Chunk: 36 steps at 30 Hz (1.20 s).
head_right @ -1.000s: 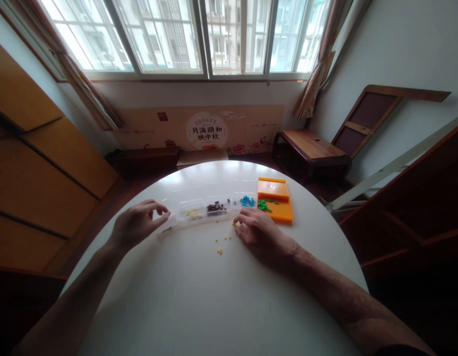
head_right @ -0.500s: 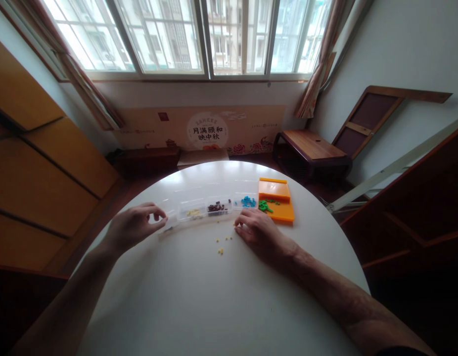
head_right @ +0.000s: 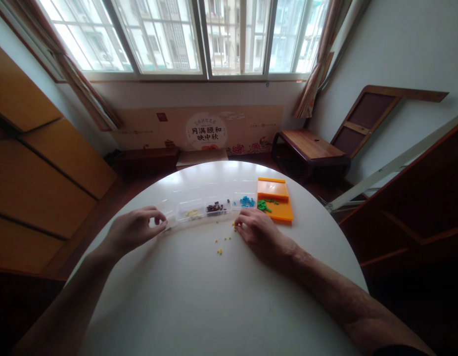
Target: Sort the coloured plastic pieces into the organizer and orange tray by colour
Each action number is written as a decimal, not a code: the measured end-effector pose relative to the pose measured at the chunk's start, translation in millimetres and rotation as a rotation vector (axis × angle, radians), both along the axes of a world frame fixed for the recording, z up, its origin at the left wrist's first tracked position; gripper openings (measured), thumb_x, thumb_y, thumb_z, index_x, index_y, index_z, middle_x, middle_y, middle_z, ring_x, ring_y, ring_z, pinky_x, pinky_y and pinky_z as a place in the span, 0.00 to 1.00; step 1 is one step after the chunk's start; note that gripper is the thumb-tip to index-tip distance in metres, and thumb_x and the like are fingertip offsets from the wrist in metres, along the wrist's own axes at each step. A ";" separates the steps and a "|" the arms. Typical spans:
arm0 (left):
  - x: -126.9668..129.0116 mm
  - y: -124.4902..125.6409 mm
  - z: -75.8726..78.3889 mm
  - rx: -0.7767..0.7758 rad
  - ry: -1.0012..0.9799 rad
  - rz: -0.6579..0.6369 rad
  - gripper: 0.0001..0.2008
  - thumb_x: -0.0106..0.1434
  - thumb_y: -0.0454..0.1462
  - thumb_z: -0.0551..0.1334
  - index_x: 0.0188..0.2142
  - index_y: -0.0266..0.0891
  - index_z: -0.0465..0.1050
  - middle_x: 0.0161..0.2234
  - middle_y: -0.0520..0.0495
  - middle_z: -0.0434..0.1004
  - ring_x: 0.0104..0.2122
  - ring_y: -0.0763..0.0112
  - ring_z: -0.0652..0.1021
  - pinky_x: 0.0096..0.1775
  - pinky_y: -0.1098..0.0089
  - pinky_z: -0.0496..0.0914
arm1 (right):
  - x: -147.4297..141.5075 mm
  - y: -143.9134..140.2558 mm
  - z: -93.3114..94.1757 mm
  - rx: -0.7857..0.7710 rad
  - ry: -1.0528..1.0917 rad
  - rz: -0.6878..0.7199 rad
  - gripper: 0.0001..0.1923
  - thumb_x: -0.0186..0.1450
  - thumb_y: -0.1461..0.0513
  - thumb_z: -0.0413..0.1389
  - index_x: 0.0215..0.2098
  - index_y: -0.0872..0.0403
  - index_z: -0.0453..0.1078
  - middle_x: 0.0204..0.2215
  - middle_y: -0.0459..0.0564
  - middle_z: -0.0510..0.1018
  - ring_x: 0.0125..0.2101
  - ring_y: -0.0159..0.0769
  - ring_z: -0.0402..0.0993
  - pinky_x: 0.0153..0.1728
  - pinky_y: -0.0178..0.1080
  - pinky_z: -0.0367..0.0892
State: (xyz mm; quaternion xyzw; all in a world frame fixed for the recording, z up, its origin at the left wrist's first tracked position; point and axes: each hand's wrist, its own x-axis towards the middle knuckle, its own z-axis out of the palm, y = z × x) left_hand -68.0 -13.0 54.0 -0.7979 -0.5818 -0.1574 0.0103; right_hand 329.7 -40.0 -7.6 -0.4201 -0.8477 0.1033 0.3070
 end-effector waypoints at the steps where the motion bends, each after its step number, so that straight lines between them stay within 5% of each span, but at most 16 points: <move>1: 2.0 -0.8 0.4 0.011 -0.002 -0.008 0.11 0.65 0.47 0.67 0.31 0.47 0.83 0.35 0.55 0.84 0.26 0.72 0.76 0.28 0.69 0.58 | 0.4 0.6 -1.0 0.002 0.002 -0.001 0.06 0.74 0.67 0.62 0.40 0.50 0.79 0.41 0.49 0.82 0.42 0.41 0.79 0.47 0.42 0.72; 6: 20.5 -4.8 -5.0 0.116 -0.014 -0.129 0.13 0.70 0.45 0.64 0.31 0.44 0.82 0.34 0.53 0.84 0.25 0.73 0.74 0.30 0.70 0.61 | 2.4 4.0 -6.1 0.015 -0.004 0.008 0.05 0.76 0.65 0.62 0.40 0.50 0.77 0.41 0.50 0.82 0.43 0.41 0.79 0.47 0.42 0.71; 11: 52.8 -13.6 -27.9 0.210 -0.082 -0.366 0.14 0.75 0.44 0.64 0.35 0.44 0.84 0.35 0.52 0.84 0.26 0.72 0.76 0.32 0.69 0.64 | 0.4 3.8 -8.3 0.024 0.043 0.047 0.06 0.78 0.67 0.58 0.43 0.51 0.75 0.42 0.51 0.83 0.42 0.41 0.79 0.47 0.41 0.71; 21: 108.5 -38.7 -63.1 0.045 -0.336 -0.562 0.09 0.74 0.45 0.68 0.41 0.45 0.86 0.37 0.50 0.86 0.24 0.75 0.76 0.29 0.70 0.68 | -15.0 -10.8 -0.9 0.039 0.113 0.287 0.05 0.81 0.61 0.56 0.47 0.50 0.74 0.42 0.51 0.84 0.43 0.40 0.81 0.48 0.42 0.74; 36: 111.0 -39.6 -55.3 0.058 -0.400 -0.621 0.07 0.74 0.38 0.66 0.39 0.45 0.84 0.35 0.50 0.85 0.26 0.75 0.78 0.31 0.72 0.70 | -15.8 -11.3 -2.3 0.037 0.130 0.281 0.05 0.79 0.57 0.60 0.47 0.49 0.73 0.40 0.50 0.83 0.38 0.39 0.78 0.46 0.43 0.74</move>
